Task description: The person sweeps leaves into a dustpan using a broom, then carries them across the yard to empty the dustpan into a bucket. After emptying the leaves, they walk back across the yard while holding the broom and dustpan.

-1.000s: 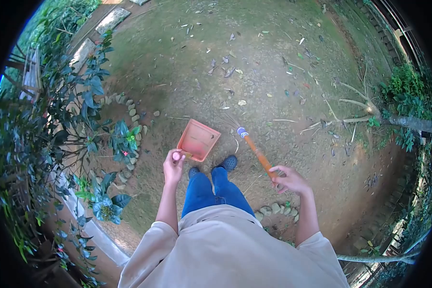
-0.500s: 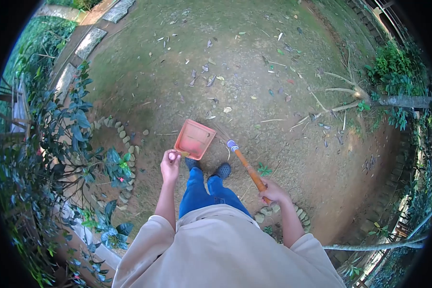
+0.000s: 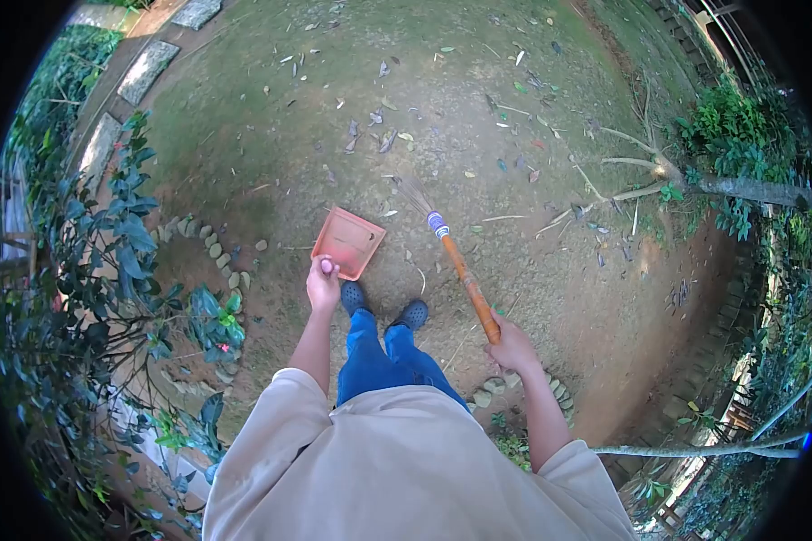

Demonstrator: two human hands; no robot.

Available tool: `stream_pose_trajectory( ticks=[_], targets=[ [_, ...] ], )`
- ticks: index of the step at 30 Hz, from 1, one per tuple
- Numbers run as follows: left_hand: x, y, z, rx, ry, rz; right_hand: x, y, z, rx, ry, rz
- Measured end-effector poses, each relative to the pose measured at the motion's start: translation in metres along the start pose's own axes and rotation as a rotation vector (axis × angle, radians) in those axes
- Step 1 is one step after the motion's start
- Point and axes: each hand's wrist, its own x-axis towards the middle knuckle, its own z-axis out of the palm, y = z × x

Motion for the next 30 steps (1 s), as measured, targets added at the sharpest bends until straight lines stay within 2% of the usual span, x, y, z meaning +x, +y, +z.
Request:
stream_pose_trajectory(
  ticks=[5, 7, 10, 13, 16, 19, 22, 30],
  targets=[
    [0.032, -0.03, 0.02, 0.06, -0.05, 0.08, 0.03, -0.018, 0.011, -0.117, 0.057, -0.05],
    [0.043, -0.035, 0.025, 0.051, -0.075, 0.055, 0.044, -0.017, 0.024, -0.165, 0.068, -0.078],
    [0.052, -0.039, 0.028, 0.024, -0.089, 0.015, 0.04, -0.022, 0.03, -0.108, -0.045, -0.055],
    [0.061, -0.045, 0.033, 0.021, -0.045, 0.057, 0.016, -0.04, 0.01, 0.175, -0.195, 0.096],
    [0.061, -0.041, 0.033, 0.026, -0.05, 0.041, -0.014, -0.041, -0.015, 0.281, -0.216, 0.088],
    [0.059, -0.038, 0.031, 0.029, -0.069, 0.008, -0.039, -0.064, -0.027, 0.207, -0.197, 0.125],
    [0.058, -0.038, 0.029, 0.029, -0.084, 0.006, -0.034, -0.04, 0.002, 0.029, -0.008, -0.08],
    [0.048, -0.035, 0.022, 0.084, -0.129, 0.127, -0.021, -0.052, 0.003, 0.068, 0.059, 0.068]
  ],
)
